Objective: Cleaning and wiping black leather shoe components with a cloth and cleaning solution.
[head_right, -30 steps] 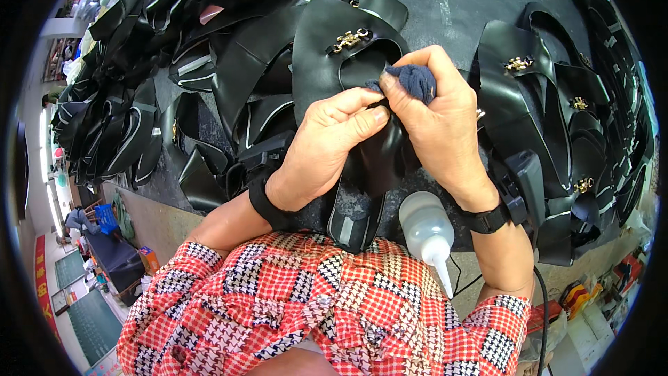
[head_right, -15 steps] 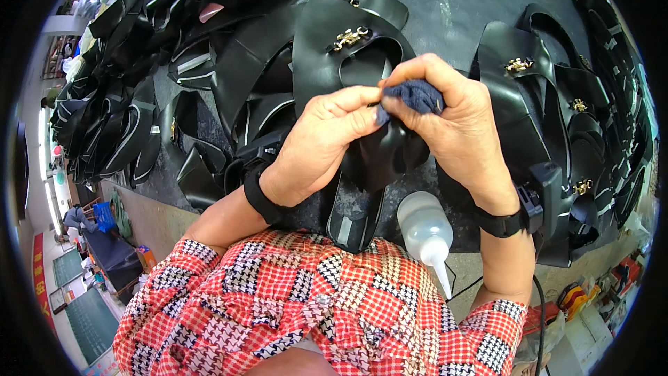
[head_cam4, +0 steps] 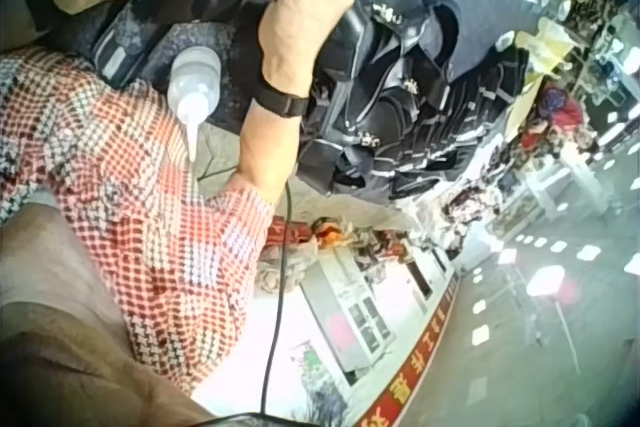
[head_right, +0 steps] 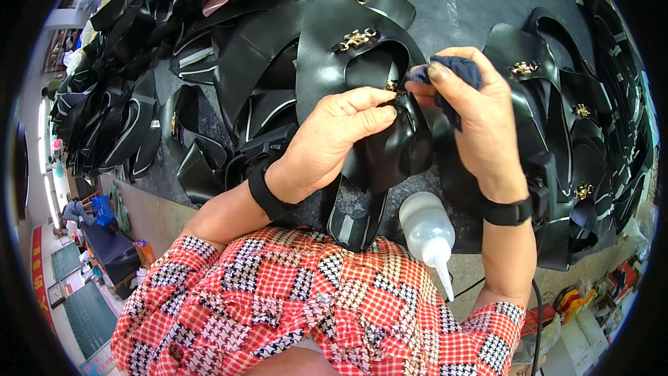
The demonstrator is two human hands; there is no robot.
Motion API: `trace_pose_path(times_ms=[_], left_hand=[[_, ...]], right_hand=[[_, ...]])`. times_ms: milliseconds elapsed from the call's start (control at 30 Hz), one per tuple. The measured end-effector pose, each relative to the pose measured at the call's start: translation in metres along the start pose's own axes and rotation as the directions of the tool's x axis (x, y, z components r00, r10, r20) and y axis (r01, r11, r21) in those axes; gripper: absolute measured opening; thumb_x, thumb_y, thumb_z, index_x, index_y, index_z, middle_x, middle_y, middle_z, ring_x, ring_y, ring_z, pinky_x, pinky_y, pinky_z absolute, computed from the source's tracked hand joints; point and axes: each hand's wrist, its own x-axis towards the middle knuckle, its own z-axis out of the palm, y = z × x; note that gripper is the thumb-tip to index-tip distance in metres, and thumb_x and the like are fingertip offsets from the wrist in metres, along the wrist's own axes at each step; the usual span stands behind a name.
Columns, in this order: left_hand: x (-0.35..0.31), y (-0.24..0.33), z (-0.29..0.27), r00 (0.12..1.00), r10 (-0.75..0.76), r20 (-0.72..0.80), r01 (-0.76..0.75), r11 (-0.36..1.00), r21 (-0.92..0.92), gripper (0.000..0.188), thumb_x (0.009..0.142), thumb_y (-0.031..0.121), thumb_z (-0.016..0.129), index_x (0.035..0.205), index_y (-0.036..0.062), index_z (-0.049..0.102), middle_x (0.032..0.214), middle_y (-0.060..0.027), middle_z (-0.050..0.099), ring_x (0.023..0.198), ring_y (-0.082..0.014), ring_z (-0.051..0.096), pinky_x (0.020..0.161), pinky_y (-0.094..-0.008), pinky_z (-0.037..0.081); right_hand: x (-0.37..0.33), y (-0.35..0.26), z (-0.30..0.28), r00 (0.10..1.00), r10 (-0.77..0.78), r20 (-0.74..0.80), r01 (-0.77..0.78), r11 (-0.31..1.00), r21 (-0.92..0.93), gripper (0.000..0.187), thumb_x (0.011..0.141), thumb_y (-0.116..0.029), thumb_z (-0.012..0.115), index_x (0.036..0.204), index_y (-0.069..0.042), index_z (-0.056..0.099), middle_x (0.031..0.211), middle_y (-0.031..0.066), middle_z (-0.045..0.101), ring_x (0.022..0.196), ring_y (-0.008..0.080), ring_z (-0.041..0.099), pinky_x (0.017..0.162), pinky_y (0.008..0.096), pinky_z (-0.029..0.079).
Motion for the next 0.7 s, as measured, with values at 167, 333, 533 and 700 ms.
trace_pose_path(times_ms=[167, 333, 533, 700], left_hand=[[0.001, -0.001, -0.004, 1.000, 0.025, 0.010, -0.025, 0.998, 0.066, 0.024, 0.086, 0.007, 0.052, 0.107, -0.0033, 0.056, 0.096, -0.0017, 0.059, 0.087, -0.0059, 0.053, 0.080, -0.0205, 0.042], [0.000, -0.004, -0.002, 0.998, 0.055, -0.016, -0.054, 0.996, 0.069, 0.024, 0.086, 0.006, 0.051, 0.108, -0.0028, 0.056, 0.095, -0.0007, 0.059, 0.085, -0.0047, 0.052, 0.078, -0.0193, 0.041], [-0.005, -0.003, 0.010, 1.000, -0.005, -0.011, 0.006, 0.994, 0.111, 0.025, 0.086, 0.006, 0.052, 0.108, -0.0035, 0.056, 0.091, 0.0008, 0.059, 0.081, -0.0033, 0.051, 0.074, -0.0183, 0.041], [0.001, -0.004, 0.004, 1.000, 0.018, -0.023, -0.016, 0.997, 0.074, 0.026, 0.086, 0.007, 0.053, 0.110, -0.0037, 0.055, 0.094, -0.0001, 0.059, 0.085, -0.0041, 0.052, 0.078, -0.0189, 0.041]], right_hand=[[-0.004, 0.003, 0.006, 0.943, -0.140, 0.300, 0.257, 0.882, -0.396, 0.014, 0.074, -0.003, 0.066, 0.086, -0.002, 0.059, 0.085, 0.0017, 0.061, 0.082, 0.0092, 0.055, 0.075, 0.0222, 0.043], [-0.004, 0.015, 0.011, 0.950, -0.258, 0.177, 0.313, 0.811, -0.494, 0.014, 0.075, -0.006, 0.066, 0.084, -0.002, 0.057, 0.072, -0.0023, 0.054, 0.067, 0.0044, 0.047, 0.060, 0.0194, 0.040], [-0.003, 0.024, 0.020, 0.960, -0.279, 0.001, 0.245, 0.843, -0.479, 0.010, 0.079, -0.008, 0.063, 0.084, -0.002, 0.056, 0.068, -0.0030, 0.053, 0.064, 0.0033, 0.046, 0.056, 0.0188, 0.039], [0.003, 0.017, 0.017, 0.991, -0.129, -0.033, 0.121, 0.974, -0.192, 0.009, 0.080, -0.007, 0.061, 0.086, -0.002, 0.055, 0.074, 0.0016, 0.057, 0.067, 0.0069, 0.054, 0.060, 0.0198, 0.042]])
